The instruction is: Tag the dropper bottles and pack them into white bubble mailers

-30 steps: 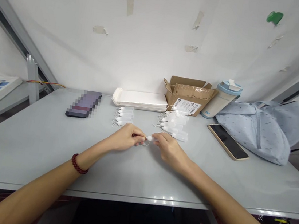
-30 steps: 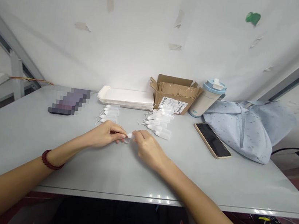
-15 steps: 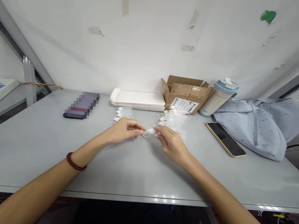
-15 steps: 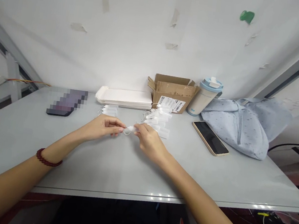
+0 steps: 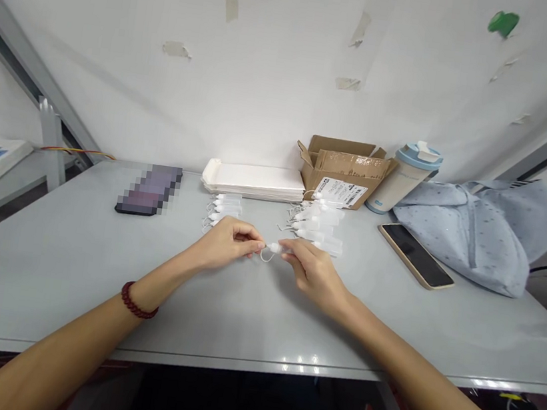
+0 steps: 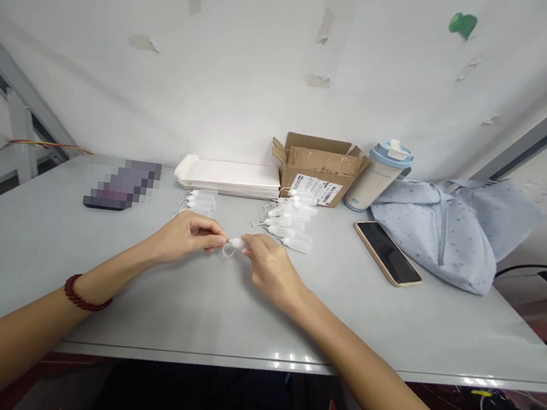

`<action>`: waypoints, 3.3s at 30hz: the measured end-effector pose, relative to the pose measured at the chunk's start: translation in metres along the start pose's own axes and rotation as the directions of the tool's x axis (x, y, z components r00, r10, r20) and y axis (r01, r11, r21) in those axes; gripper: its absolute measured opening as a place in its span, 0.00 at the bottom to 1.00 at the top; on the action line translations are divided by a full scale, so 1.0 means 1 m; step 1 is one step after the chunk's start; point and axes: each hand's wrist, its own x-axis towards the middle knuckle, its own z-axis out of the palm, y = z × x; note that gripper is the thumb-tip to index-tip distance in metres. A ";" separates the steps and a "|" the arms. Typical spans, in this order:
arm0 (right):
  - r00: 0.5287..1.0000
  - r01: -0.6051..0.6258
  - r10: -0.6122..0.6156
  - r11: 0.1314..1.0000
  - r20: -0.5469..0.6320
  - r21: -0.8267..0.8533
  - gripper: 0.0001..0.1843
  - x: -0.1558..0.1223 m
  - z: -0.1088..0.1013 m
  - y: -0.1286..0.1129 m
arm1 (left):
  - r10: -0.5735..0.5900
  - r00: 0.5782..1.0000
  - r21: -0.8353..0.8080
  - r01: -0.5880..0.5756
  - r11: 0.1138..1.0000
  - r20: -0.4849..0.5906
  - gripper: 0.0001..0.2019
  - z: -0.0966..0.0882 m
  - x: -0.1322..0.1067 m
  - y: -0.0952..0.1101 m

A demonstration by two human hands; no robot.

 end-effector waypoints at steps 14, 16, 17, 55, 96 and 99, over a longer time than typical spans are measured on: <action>1.000 0.026 -0.026 0.999 -0.012 -0.025 0.11 0.003 -0.001 -0.001 | -0.012 0.996 -0.083 0.019 0.996 0.093 0.11 -0.013 0.003 -0.001; 0.999 0.024 -0.025 1.000 -0.034 -0.019 0.10 0.004 -0.003 0.000 | -0.018 0.996 -0.129 0.029 0.991 0.087 0.13 -0.017 0.004 -0.002; 0.999 0.024 -0.025 1.000 -0.042 -0.017 0.10 0.005 -0.004 0.000 | -0.025 0.997 -0.150 0.036 0.988 0.074 0.13 -0.019 0.005 -0.002; 0.972 -0.201 0.229 0.930 0.057 -0.306 0.13 0.010 -0.014 0.053 | -0.310 0.811 -0.383 0.116 0.917 -0.497 0.09 -0.082 0.033 -0.075; 0.918 -0.335 0.381 0.892 0.107 -0.305 0.15 0.007 -0.008 0.057 | -0.103 0.810 -0.038 0.100 0.994 -0.577 0.14 -0.047 0.030 -0.051; 0.914 -0.333 0.387 0.887 0.123 -0.319 0.15 0.008 -0.009 0.054 | -0.102 0.813 -0.029 0.105 0.994 -0.573 0.14 -0.045 0.030 -0.050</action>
